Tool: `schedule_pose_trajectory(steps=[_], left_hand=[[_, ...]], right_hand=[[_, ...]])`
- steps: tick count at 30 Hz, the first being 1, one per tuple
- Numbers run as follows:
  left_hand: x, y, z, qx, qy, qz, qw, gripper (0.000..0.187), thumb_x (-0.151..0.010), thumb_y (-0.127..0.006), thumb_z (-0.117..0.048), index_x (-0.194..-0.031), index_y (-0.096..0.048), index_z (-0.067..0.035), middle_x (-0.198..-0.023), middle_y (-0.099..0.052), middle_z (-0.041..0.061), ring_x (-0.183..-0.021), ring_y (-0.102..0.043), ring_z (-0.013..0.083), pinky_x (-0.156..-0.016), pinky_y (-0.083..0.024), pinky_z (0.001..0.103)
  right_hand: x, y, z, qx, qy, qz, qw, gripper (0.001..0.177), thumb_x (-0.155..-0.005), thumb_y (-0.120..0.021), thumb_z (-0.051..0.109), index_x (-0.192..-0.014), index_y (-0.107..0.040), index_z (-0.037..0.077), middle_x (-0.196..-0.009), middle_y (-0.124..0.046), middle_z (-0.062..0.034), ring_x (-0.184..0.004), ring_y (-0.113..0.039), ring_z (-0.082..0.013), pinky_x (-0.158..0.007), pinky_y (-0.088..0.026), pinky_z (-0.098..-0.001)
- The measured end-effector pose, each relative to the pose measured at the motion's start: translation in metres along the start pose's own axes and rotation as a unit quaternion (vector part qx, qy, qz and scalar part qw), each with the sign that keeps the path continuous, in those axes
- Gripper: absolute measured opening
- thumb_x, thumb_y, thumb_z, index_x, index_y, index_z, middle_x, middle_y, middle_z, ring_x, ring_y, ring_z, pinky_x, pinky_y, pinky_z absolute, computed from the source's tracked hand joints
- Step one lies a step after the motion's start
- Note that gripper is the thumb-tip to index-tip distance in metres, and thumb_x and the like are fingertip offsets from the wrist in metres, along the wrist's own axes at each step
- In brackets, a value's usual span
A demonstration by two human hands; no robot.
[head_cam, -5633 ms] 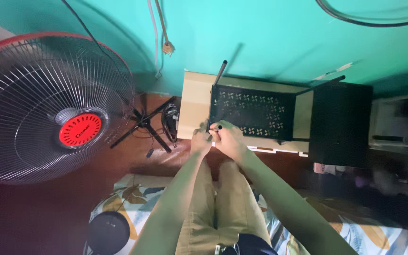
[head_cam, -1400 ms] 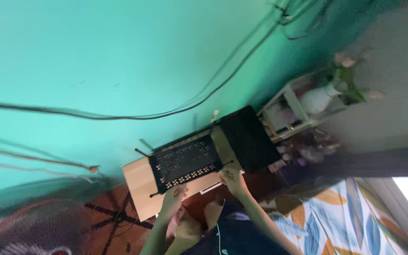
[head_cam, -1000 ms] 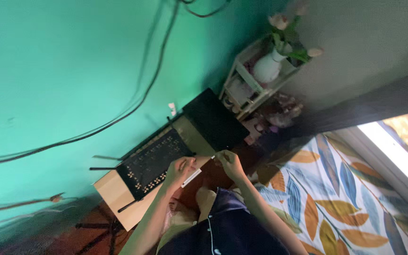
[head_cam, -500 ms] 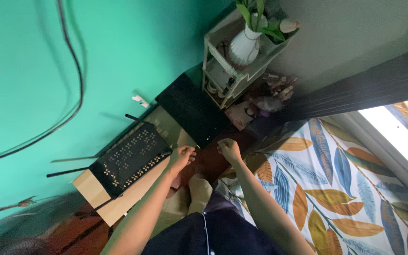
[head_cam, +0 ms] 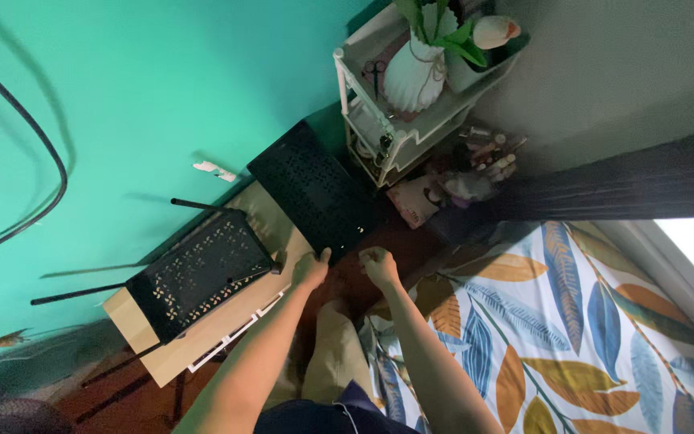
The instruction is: The person assembles a multi-tiered plastic storage unit by hand. They insert small black plastic feet into the bottom tray, then stack additional trays on top, aligning them to form a vertical rack. The person uses a thin black rod to adjust or secure the components during the process.
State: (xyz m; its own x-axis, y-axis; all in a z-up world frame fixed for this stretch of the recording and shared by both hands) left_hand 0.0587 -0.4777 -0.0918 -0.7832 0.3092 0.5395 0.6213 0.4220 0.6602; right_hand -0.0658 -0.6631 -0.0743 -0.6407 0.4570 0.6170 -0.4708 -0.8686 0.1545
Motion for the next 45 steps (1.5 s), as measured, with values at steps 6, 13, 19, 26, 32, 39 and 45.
schedule_pose_trajectory(steps=[6, 13, 19, 26, 32, 39, 45], left_hand=[[-0.007, -0.013, -0.012, -0.057, -0.011, -0.151, 0.987, 0.034, -0.086, -0.059, -0.029, -0.096, -0.069, 0.003, -0.093, -0.069, 0.024, -0.084, -0.068, 0.0371, -0.075, -0.054, 0.045], [0.038, 0.028, -0.052, -0.129, -0.029, -0.172, 0.976, 0.033, -0.087, -0.059, -0.029, -0.072, -0.069, -0.003, -0.073, -0.068, 0.022, -0.068, -0.068, 0.0389, -0.066, -0.054, 0.05], [0.075, 0.06, -0.077, -0.106, -0.05, -0.204, 0.972, 0.037, -0.092, -0.054, -0.029, -0.07, -0.068, -0.003, -0.072, -0.067, 0.025, -0.068, -0.068, 0.0415, -0.068, -0.055, 0.05], [0.123, 0.1, -0.099, -0.037, -0.062, -0.143, 0.987, 0.035, -0.089, -0.057, -0.033, -0.073, -0.07, -0.004, -0.077, -0.068, 0.024, -0.074, -0.068, 0.0422, -0.072, -0.053, 0.052], [0.129, 0.115, -0.098, 0.113, -0.073, -0.131, 0.982, 0.049, -0.086, -0.057, -0.035, -0.12, -0.051, 0.0, -0.092, -0.072, 0.021, -0.083, -0.069, 0.0403, -0.074, -0.054, 0.05], [0.095, 0.145, -0.109, 0.34, -0.17, -0.174, 0.909, 0.057, -0.101, -0.053, -0.033, -0.138, -0.04, 0.008, -0.136, -0.051, 0.029, -0.119, -0.054, 0.0417, -0.098, -0.045, 0.046], [0.18, 0.319, -0.119, 0.473, -0.227, -0.316, 0.791, 0.064, -0.094, -0.06, -0.015, -0.147, -0.031, 0.006, -0.138, -0.045, 0.023, -0.122, -0.049, 0.0334, -0.1, -0.038, 0.042]], right_hand=[[0.013, 0.008, 0.01, 0.004, -0.028, 0.024, 0.999, 0.031, -0.094, -0.059, 0.026, -0.109, -0.068, 0.001, -0.09, -0.073, -0.0104, -0.075, -0.069, -0.0174, -0.069, -0.054, -0.0296], [0.026, 0.009, 0.048, 0.043, -0.06, 0.005, 0.997, 0.053, -0.09, -0.064, 0.05, -0.087, -0.068, -0.003, -0.072, -0.066, -0.0102, -0.061, -0.062, -0.0159, -0.06, -0.051, -0.0312], [0.036, -0.001, 0.064, -0.025, -0.049, -0.001, 0.998, 0.052, -0.088, -0.071, 0.048, -0.067, -0.054, 0.003, -0.061, -0.052, -0.0005, -0.055, -0.05, -0.0118, -0.053, -0.045, -0.0293], [0.035, -0.005, 0.035, -0.082, 0.005, 0.002, 0.997, 0.047, -0.102, -0.067, 0.029, -0.08, -0.053, -0.009, -0.068, -0.048, -0.0079, -0.058, -0.041, -0.0162, -0.049, -0.036, -0.0324], [0.082, 0.019, 0.066, -0.185, -0.044, -0.03, 0.981, 0.033, -0.09, -0.058, 0.019, -0.108, -0.053, -0.008, -0.095, -0.06, -0.0184, -0.08, -0.068, -0.0394, -0.065, -0.061, -0.0462], [0.104, 0.062, 0.097, -0.125, 0.051, -0.03, 0.99, 0.03, -0.091, -0.057, 0.024, -0.105, -0.05, -0.002, -0.093, -0.057, -0.0132, -0.079, -0.062, -0.0272, -0.071, -0.059, -0.0457], [0.128, 0.071, 0.137, -0.099, 0.119, -0.052, 0.987, 0.027, -0.093, -0.054, 0.025, -0.106, -0.054, 0.001, -0.089, -0.058, -0.0083, -0.075, -0.055, -0.0189, -0.065, -0.051, -0.0361]])
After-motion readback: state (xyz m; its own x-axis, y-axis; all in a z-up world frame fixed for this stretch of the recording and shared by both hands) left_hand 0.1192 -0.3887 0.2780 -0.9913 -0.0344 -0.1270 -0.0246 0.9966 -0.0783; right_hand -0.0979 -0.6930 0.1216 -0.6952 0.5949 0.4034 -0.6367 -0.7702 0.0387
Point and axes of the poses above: each hand's wrist, its own x-axis away from the middle knuckle, its own y-axis out of the back of the hand, z = x × y, the point moved 5 cm from there along -x, towards the middle knuckle
